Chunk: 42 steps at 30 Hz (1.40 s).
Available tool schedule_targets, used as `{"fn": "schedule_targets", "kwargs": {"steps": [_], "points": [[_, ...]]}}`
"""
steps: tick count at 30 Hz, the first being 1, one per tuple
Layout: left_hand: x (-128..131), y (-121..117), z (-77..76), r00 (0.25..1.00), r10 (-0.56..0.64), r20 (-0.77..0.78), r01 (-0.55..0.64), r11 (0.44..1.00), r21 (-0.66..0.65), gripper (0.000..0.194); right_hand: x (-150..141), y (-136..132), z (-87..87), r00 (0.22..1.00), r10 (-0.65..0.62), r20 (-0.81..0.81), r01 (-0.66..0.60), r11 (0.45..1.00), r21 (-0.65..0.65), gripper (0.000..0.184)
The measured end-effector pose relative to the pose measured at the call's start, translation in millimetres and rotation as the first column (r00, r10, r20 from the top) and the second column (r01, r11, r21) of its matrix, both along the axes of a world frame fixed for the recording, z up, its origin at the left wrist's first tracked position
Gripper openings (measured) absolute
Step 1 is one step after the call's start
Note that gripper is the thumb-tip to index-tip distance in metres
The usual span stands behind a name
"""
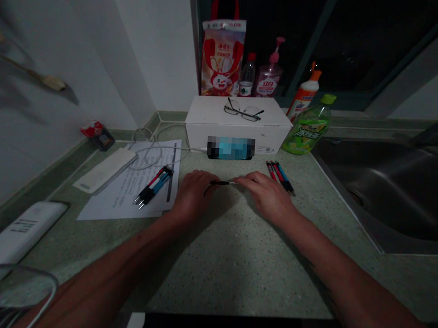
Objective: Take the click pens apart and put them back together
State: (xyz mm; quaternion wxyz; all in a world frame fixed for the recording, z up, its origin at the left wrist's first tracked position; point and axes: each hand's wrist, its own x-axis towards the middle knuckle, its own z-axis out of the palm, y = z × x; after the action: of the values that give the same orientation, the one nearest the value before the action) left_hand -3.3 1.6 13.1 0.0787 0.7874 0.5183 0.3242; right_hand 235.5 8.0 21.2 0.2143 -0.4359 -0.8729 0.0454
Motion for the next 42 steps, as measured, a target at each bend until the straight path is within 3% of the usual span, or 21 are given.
{"fn": "schedule_targets", "kwargs": {"steps": [3,7,9,17,22,30,36,42], "points": [[4.3,-1.7,-2.6,0.993,-0.035,0.114,0.049,0.991,-0.122,0.013,-5.8,-2.5,-3.2,0.994,0.04,-0.097,-0.046,0.998,-0.054,0.033],[8.7,-2.8,-1.2,0.954,0.075,0.29,0.033,0.936,-0.35,0.014,-7.1,-1.7,-8.3,0.987,0.05,-0.152,-0.064,0.994,-0.085,0.021],[9.3,-2.8,0.0,0.944,0.087,0.317,0.045,0.921,-0.388,0.012,-5.9,-0.4,-9.6,0.986,0.054,-0.159,-0.069,0.994,-0.089,0.021],[7.7,-2.7,-5.5,0.94,0.081,0.331,0.018,0.958,-0.286,0.008,-6.6,-0.6,-10.7,0.966,0.071,-0.248,-0.112,0.981,-0.156,0.024],[8.5,-3.8,-3.2,0.944,0.087,0.317,0.035,0.933,-0.359,0.008,-7.9,0.0,-11.2,0.963,0.065,-0.263,-0.117,0.975,-0.188,0.022],[9.4,-3.8,-8.6,0.94,0.029,0.339,0.066,0.962,-0.264,0.009,-9.7,-2.4,-9.1,0.968,0.044,-0.246,-0.088,0.981,-0.171,0.008],[9.0,-5.3,-6.9,0.94,-0.023,0.34,0.12,0.956,-0.269,0.007,-9.2,-4.6,-6.7,0.975,-0.037,-0.217,0.005,0.989,-0.148,0.009],[6.1,-2.0,-10.4,0.949,-0.043,0.311,0.12,0.965,-0.232,0.008,-12.7,-5.2,-9.1,0.976,-0.057,-0.211,0.012,0.978,-0.207,0.012]]}}
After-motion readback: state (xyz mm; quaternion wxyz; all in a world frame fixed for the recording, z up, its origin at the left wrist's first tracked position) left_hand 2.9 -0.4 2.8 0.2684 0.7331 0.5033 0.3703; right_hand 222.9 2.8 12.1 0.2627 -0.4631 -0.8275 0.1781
